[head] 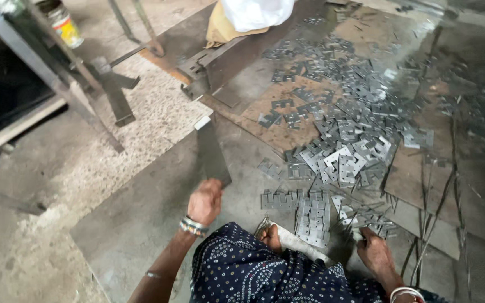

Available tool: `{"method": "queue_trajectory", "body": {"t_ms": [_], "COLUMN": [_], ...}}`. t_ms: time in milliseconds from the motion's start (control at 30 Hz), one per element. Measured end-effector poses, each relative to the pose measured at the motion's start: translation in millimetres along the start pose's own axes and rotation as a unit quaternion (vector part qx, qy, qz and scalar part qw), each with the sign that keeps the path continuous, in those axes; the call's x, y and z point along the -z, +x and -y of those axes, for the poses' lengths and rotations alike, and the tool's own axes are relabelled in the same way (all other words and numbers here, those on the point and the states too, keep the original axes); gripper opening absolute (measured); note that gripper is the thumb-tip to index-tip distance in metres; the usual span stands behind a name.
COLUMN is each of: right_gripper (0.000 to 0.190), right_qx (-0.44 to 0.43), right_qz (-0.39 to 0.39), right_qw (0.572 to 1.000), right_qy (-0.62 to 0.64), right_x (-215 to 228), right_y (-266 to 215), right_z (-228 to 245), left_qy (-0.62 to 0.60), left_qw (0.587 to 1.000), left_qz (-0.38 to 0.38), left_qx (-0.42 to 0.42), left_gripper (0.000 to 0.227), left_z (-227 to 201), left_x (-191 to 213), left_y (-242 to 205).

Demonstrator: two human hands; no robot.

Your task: The person sits on the floor and uses a white cloth to wipe and clean small metal brackets. They pick up the brackets, wipe them, and place them into a neat stack. The person also gathers and stacks thin metal rods.

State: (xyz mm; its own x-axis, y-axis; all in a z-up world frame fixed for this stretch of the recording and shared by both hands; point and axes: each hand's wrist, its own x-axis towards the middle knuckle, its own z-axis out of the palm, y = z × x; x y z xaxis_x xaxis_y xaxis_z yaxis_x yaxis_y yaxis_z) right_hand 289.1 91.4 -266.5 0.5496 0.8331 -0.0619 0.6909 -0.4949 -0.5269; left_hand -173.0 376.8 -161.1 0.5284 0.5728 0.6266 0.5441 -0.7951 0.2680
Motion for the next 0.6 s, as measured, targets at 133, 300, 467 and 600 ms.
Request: {"method": "queue_trajectory", "body": {"t_ms": [133, 300, 467, 600], "right_gripper": [0.042, 0.043, 0.037, 0.039], "right_qx": [0.052, 0.062, 0.026, 0.058], "right_qz": [-0.046, -0.053, -0.031, 0.008], "right_qw": [0.998, 0.997, 0.999, 0.998], "right_qy": [0.011, 0.008, -0.021, -0.038], "right_x": [-7.1, -13.3, -14.1, -12.8], "right_y": [4.2, 2.8, 6.2, 15.3], "right_z": [-8.8, -12.7, -10.4, -2.3], "left_qy": [0.042, 0.066, 0.077, 0.065], "left_qw": [0.979, 0.945, 0.933, 0.913], "left_qz": [0.146, 0.201, 0.306, 0.387], "left_qx": [-0.136, -0.249, -0.173, -0.107], "left_gripper": [0.029, 0.037, 0.036, 0.043], "left_z": [15.7, 47.4, 48.2, 52.6], "left_x": [-25.5, -103.5, -164.6, -150.8], "left_y": [-27.1, -86.7, -98.3, -53.1]}}
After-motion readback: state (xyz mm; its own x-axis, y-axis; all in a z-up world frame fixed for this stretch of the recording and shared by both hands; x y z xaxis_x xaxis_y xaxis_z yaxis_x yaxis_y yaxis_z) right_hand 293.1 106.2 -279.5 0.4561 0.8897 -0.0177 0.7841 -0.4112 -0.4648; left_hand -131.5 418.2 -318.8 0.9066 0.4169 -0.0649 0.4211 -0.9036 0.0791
